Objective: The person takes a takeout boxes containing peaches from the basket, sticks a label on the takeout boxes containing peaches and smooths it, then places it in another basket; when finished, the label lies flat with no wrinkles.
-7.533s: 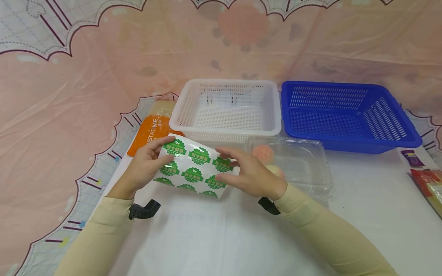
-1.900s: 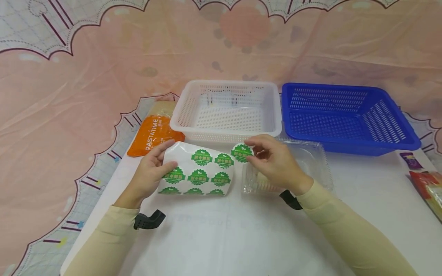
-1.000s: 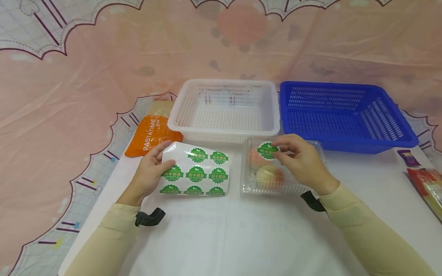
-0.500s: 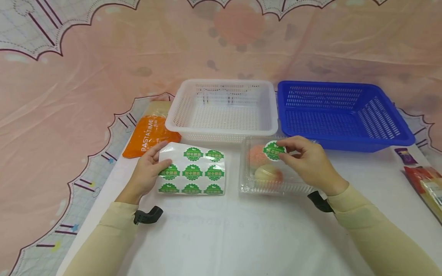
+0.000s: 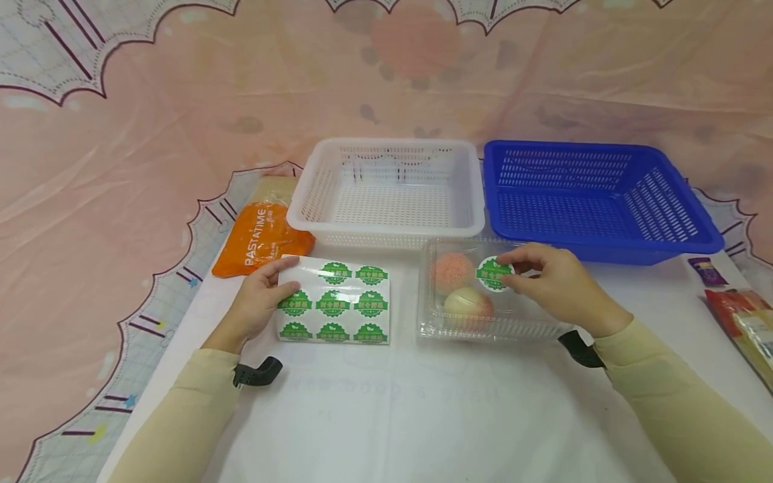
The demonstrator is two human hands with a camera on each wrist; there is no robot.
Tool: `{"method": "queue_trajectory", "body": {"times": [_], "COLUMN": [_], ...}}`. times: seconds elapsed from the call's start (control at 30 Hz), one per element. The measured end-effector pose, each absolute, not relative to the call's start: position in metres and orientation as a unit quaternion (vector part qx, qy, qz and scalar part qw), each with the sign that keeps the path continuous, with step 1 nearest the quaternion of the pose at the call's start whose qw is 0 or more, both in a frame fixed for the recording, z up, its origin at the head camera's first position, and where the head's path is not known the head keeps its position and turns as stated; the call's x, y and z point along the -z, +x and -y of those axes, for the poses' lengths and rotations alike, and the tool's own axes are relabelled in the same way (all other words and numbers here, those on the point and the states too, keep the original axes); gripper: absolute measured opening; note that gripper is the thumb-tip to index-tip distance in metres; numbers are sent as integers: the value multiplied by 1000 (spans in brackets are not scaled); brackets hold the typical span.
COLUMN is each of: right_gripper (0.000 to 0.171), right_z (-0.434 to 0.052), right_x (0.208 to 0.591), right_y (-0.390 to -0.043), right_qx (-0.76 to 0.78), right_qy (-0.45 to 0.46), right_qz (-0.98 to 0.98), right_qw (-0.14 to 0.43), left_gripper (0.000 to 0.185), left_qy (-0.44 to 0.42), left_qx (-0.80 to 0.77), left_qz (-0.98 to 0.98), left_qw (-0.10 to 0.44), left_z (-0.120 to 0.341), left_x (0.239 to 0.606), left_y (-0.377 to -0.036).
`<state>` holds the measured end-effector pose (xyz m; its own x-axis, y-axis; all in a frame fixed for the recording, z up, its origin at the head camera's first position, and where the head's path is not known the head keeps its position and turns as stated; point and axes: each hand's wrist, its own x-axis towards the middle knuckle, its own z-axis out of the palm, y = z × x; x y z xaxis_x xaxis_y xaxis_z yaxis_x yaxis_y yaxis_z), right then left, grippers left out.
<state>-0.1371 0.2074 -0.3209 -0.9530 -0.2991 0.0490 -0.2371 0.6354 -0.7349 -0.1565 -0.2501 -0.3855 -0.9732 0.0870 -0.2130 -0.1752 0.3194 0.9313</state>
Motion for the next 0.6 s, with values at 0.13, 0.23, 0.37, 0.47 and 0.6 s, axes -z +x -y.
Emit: {"method": "queue_trajectory", "body": {"times": [0.13, 0.23, 0.37, 0.47, 0.6], "right_gripper": [29, 27, 25, 25, 27], "right_z": [-212, -214, -216, -217, -218], "right_x": [323, 326, 330, 332, 334], "right_y": [-137, -137, -138, -139, -142], "right_qx": [384, 376, 371, 368, 362], "right_qy": [-148, -157, -171, -179, -190], "right_qz": [-910, -912, -912, -912, -912], "right_qw": [51, 46, 30, 24, 20], "left_gripper": [52, 53, 53, 54, 55], "left_qy": [-30, -28, -36, -39, -36], "left_qx": [-565, -555, -556, -560, -562], "left_qz": [-817, -823, -821, -817, -815], "left_qw": [113, 117, 127, 131, 132], "left_z": [250, 249, 249, 249, 249], "left_x": [386, 386, 388, 389, 390], "left_y": [-157, -157, -158, -158, -158]}}
